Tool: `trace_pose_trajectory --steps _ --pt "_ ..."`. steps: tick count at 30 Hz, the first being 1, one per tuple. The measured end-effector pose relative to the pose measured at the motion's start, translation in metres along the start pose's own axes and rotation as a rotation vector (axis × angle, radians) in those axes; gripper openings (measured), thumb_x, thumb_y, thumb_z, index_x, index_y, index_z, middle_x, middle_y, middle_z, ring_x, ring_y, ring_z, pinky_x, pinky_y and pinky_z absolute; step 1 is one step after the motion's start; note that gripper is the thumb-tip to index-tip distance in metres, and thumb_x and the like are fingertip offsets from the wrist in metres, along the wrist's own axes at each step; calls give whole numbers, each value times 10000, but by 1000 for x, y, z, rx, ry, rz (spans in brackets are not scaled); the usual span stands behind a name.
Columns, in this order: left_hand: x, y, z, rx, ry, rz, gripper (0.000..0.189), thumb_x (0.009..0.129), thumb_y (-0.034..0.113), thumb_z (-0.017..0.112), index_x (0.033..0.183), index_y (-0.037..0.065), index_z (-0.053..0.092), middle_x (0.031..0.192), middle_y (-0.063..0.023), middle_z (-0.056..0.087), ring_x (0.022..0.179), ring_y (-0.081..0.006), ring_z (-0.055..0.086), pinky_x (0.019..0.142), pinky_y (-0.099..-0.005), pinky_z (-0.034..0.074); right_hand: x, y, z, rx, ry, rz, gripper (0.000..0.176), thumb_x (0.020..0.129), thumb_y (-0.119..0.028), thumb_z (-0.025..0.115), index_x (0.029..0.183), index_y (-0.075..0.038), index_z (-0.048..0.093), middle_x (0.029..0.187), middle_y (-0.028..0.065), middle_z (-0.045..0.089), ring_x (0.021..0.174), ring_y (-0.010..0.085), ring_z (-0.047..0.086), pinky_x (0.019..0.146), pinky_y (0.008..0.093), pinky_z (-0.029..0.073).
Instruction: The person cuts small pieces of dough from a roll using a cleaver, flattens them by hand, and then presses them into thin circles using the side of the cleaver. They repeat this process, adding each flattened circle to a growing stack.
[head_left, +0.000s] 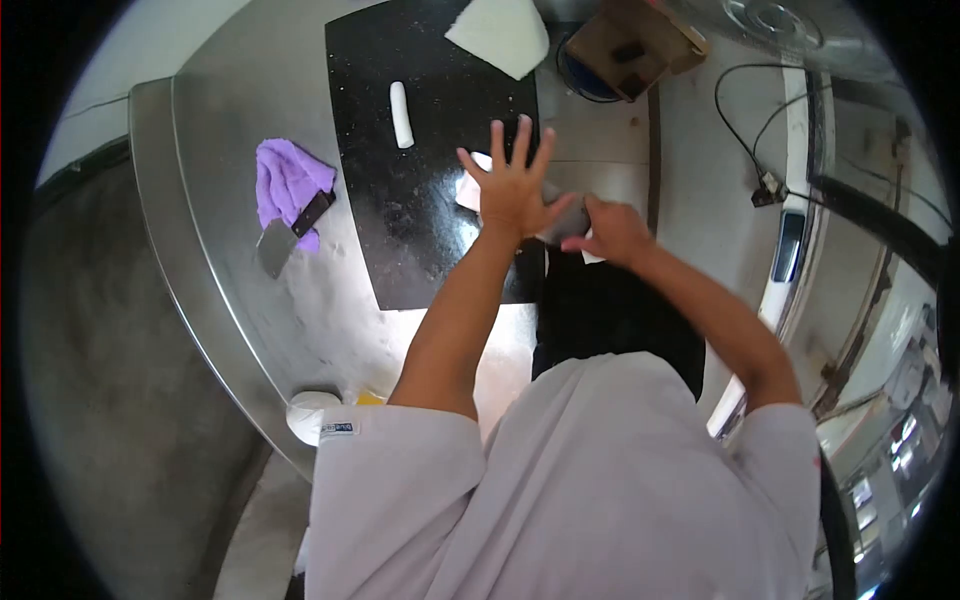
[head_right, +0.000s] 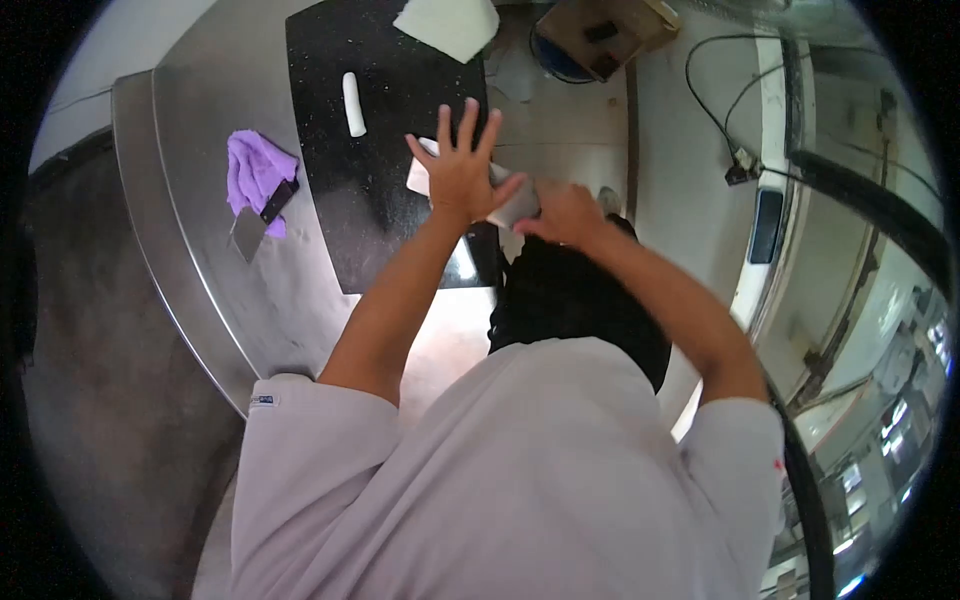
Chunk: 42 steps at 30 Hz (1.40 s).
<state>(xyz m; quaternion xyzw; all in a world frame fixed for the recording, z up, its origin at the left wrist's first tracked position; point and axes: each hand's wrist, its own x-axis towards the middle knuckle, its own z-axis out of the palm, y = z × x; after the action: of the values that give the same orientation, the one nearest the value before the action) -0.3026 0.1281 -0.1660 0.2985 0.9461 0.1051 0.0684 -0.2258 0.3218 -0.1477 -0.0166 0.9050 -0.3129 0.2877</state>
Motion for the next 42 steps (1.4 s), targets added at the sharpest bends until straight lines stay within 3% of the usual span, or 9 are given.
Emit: trace_pose_trajectory --steps 6,15,17,21,27,32,36,41,42 --pt "28 -21 -10 45 168 -285 982 777 691 667 1589 252 333 1654 -161 250 1520 -419 192 1062 -823 139 59 -6 -39 -84 -80 -315 766 695 -563 851 1133 17 608 961 245 704 926 436 687 826 505 543" --pt "25 -17 13 35 158 -117 1050 738 783 645 1598 273 322 1675 -147 210 1529 -444 163 1039 -852 86 56 32 -22 -137 -40 -340 870 770 -728 686 1156 45 579 951 272 682 943 473 664 829 530 537" --pt "37 -25 10 29 220 -185 1040 743 780 647 1592 267 332 1668 -144 226 1521 -438 183 1041 -849 94 85 36 -33 -215 190 -595 824 759 -651 759 1135 61 583 928 264 687 895 475 674 796 518 550" --pt "33 -29 5 18 226 -265 1116 695 789 687 1600 253 314 1666 -167 216 1528 -449 147 1065 -833 90 102 7 -53 -74 -207 -404 788 632 -497 921 1116 47 621 978 238 703 975 448 682 843 490 557" --pt "25 -9 14 28 66 -216 1105 720 784 669 1614 257 288 1691 -172 139 1546 -470 61 1055 -849 47 65 43 -20 -60 -1 -437 756 691 -557 865 1106 26 621 962 254 702 995 444 682 896 511 532" --pt "51 -16 4 79 209 -440 1131 737 787 652 1623 217 240 1685 -165 159 1542 -433 129 1082 -825 42 111 5 -89 -306 -87 -474 755 703 -512 870 1142 38 597 1033 248 677 1021 443 664 868 510 539" --pt "37 -30 3 33 155 -323 1136 735 792 648 1627 214 245 1685 -185 156 1550 -440 83 1106 -800 36 94 -8 -85 -187 -252 -443 732 684 -480 880 1112 47 607 919 242 705 924 423 692 765 493 555" --pt "42 -17 16 73 189 -294 1158 716 788 663 1627 207 249 1683 -181 172 1535 -483 104 1065 -837 50 99 22 -63 -158 -356 -309 864 653 -561 875 1190 48 581 1046 246 664 1030 435 645 862 505 529" --pt "44 -16 13 99 200 -306 1152 718 788 660 1625 204 255 1681 -182 179 1533 -480 119 1056 -844 47 116 35 -63 -155 -198 -501 856 656 -570 866 1202 20 572 1043 233 666 1008 432 642 863 503 522"
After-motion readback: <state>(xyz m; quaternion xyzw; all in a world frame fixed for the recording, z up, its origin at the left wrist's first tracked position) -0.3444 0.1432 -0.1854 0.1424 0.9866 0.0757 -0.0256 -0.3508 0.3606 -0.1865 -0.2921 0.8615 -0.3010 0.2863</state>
